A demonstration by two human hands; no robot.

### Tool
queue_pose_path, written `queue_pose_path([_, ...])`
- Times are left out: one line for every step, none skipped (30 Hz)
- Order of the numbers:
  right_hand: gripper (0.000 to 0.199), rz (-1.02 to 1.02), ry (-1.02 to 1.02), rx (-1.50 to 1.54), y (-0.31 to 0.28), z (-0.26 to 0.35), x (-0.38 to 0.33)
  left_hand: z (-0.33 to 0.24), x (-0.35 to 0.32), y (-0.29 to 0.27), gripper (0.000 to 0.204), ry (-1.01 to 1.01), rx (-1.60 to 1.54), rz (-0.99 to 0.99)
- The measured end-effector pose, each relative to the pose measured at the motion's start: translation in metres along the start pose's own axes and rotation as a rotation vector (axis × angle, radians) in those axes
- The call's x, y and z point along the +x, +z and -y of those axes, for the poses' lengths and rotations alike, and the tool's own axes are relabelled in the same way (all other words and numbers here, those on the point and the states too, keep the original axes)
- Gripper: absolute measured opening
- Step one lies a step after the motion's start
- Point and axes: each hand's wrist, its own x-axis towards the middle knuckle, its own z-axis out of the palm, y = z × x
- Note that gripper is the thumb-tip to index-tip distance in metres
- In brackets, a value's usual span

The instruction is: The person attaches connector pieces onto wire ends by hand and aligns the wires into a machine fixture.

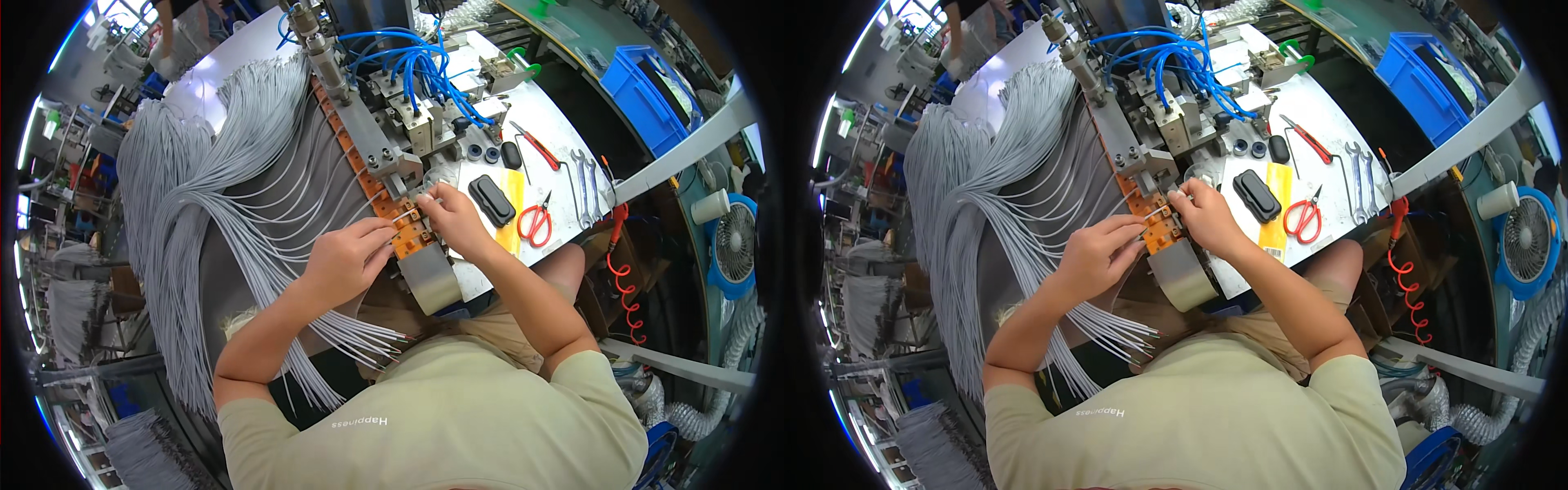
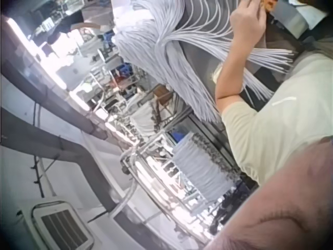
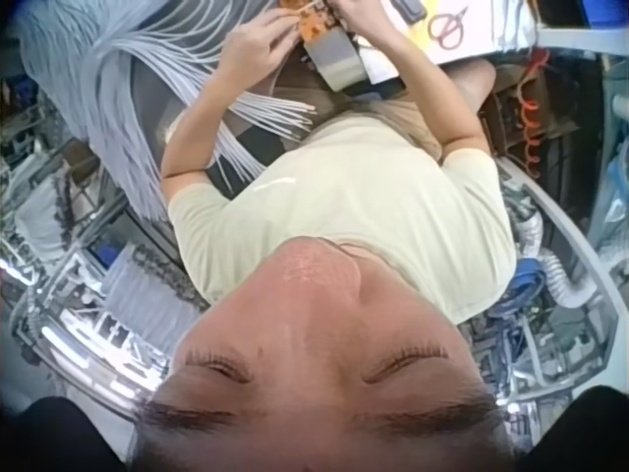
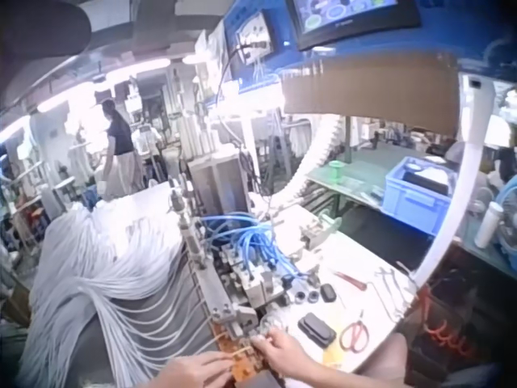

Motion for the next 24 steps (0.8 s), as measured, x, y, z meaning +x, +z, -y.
queue_pose_path([0.021, -0.006, -0.001, 0.052, 0.0, -0.003, 0.0, -0.001, 0.001, 0.0, 0.02, -0.024, -0.03, -0.012])
queue_pose_path([0.021, -0.012, -0.001, 0.103, 0.0, -0.006, 0.0, -0.001, 0.001, 0.0, 0.02, -0.048, -0.061, -0.025])
queue_pose_path([0.021, -0.015, -0.001, 0.154, 0.001, -0.006, 0.0, 0.0, 0.0, -0.001, 0.02, -0.049, -0.059, -0.027])
queue_pose_path([0.021, -0.014, -0.003, 0.154, 0.001, -0.005, -0.001, 0.002, -0.001, -0.003, 0.019, -0.117, -0.146, -0.006])
queue_pose_path([0.02, -0.082, -0.016, 0.123, 0.0, -0.001, -0.005, 0.003, -0.002, -0.004, 0.018, -0.186, -0.234, 0.013])
queue_pose_path([0.02, -0.15, -0.029, 0.092, 0.0, 0.005, -0.011, 0.004, -0.003, -0.005, 0.018, -0.255, -0.322, 0.032])
queue_pose_path([0.019, -0.219, -0.042, 0.061, 0.0, 0.011, -0.017, 0.004, -0.003, -0.007, 0.018, -0.256, -0.323, 0.029])
queue_pose_path([0.019, -0.216, -0.041, 0.058, 0.0, 0.017, -0.028, 0.002, -0.001, -0.009, 0.017, -0.33, -0.43, 0.048])
queue_pose_path([0.017, -0.223, -0.146, -0.036, 0.001, 0.025, -0.041, -0.001, 0.001, -0.011, 0.017, -0.403, -0.537, 0.068])
queue_pose_path([0.015, -0.234, -0.249, -0.127, 0.001, 0.031, -0.054, -0.003, 0.002, -0.012, 0.017, -0.474, -0.644, 0.093])
queue_pose_path([0.015, -0.236, -0.243, -0.127, 0.005, 0.036, -0.063, -0.002, -0.001, -0.01, 0.017, -0.477, -0.647, 0.098])
queue_pose_path([0.013, -0.18, -0.439, -0.197, 0.012, 0.041, -0.07, 0.002, -0.004, -0.007, 0.018, -0.492, -0.725, 0.098])
queue_pose_path([0.013, -0.127, -0.64, -0.268, 0.016, 0.044, -0.071, 0.005, -0.003, -0.005, 0.018, -0.5, -0.801, 0.099])
queue_pose_path([0.013, -0.134, -0.64, -0.268, 0.018, 0.044, -0.069, 0.006, -0.001, -0.004, 0.018, -0.508, -0.876, 0.099])
queue_pose_path([0.012, -0.152, -0.685, -0.312, 0.021, 0.044, -0.064, 0.006, 0.0, -0.004, 0.018, -0.505, -0.873, 0.103])
queue_pose_path([0.011, -0.169, -0.73, -0.357, 0.022, 0.044, -0.059, 0.004, -0.001, -0.003, 0.018, -0.481, -0.789, 0.091])
queue_pose_path([0.01, -0.186, -0.776, -0.401, 0.023, 0.044, -0.057, 0.002, -0.001, -0.002, 0.018, -0.456, -0.705, 0.078])
queue_pose_path([0.01, -0.185, -0.778, -0.4, 0.022, 0.044, -0.058, 0.0, -0.001, -0.003, 0.017, -0.434, -0.622, 0.061])
queue_pose_path([0.01, -0.152, -0.701, -0.357, 0.022, 0.044, -0.06, -0.001, 0.0, -0.003, 0.017, -0.434, -0.621, 0.058])
queue_pose_path([0.01, -0.119, -0.623, -0.313, 0.022, 0.045, -0.062, -0.002, 0.0, -0.003, 0.016, -0.393, -0.582, 0.027])
queue_pose_path([0.01, -0.086, -0.544, -0.271, 0.021, 0.045, -0.063, -0.003, 0.0, -0.003, 0.016, -0.353, -0.543, -0.004])
queue_pose_path([0.01, -0.085, -0.545, -0.272, 0.021, 0.047, -0.063, -0.003, 0.001, -0.003, 0.015, -0.312, -0.505, -0.034])
queue_pose_path([0.009, -0.086, -0.563, -0.287, 0.022, 0.049, -0.064, -0.003, 0.0, -0.004, 0.015, -0.311, -0.506, -0.034])
queue_pose_path([0.009, -0.088, -0.58, -0.302, 0.022, 0.051, -0.064, -0.003, 0.0, -0.005, 0.015, -0.352, -0.521, -0.023])
